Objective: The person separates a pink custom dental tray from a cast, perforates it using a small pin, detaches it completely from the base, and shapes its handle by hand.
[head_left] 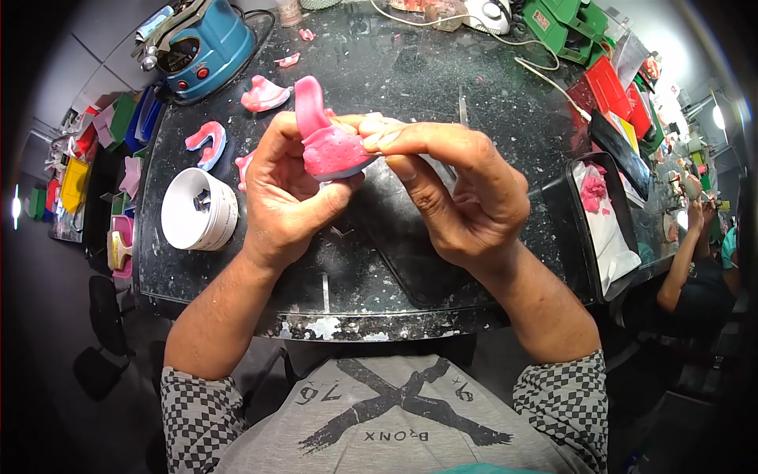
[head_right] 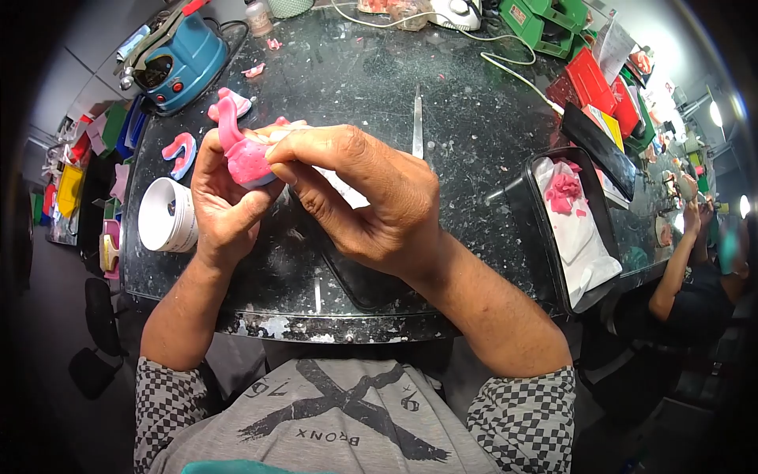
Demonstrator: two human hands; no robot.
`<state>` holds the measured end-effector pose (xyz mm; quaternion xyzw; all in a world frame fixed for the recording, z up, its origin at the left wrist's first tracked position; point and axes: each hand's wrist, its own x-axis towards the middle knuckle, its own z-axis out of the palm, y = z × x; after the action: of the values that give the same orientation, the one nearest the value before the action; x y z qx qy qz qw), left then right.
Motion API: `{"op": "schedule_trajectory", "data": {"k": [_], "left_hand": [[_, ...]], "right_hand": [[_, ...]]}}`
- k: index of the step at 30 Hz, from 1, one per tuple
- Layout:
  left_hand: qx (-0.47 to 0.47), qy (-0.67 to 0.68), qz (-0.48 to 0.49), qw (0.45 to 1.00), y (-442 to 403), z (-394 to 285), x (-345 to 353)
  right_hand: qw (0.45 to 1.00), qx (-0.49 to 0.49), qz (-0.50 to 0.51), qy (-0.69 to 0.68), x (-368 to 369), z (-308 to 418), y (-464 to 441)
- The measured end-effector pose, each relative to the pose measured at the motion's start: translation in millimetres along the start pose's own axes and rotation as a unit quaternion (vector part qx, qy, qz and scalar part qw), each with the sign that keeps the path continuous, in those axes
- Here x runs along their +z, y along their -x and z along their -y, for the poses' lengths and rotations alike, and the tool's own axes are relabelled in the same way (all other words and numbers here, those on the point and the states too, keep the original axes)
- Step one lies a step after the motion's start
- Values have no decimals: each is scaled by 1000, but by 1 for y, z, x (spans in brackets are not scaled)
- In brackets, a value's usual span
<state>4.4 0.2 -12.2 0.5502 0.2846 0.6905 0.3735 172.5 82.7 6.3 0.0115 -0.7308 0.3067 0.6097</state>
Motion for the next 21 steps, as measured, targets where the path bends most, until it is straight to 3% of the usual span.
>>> {"op": "schedule_trajectory", "data": {"k": [11,13,19,21], "left_hand": [[-13,-37,-18,999,3,5,-4],[2,-24,6,1000,-2,1,-1],[45,1,20,999,-4,4,-2],[62,-60,45,995,-5,1,-4]], "right_hand": [[991,-57,70,100,-6,0,-1],[1000,9,-2,-14,-3,2,1],[999,28,-13,-25,0,4,2],[999,26,-11,-29,1,5,1]]}}
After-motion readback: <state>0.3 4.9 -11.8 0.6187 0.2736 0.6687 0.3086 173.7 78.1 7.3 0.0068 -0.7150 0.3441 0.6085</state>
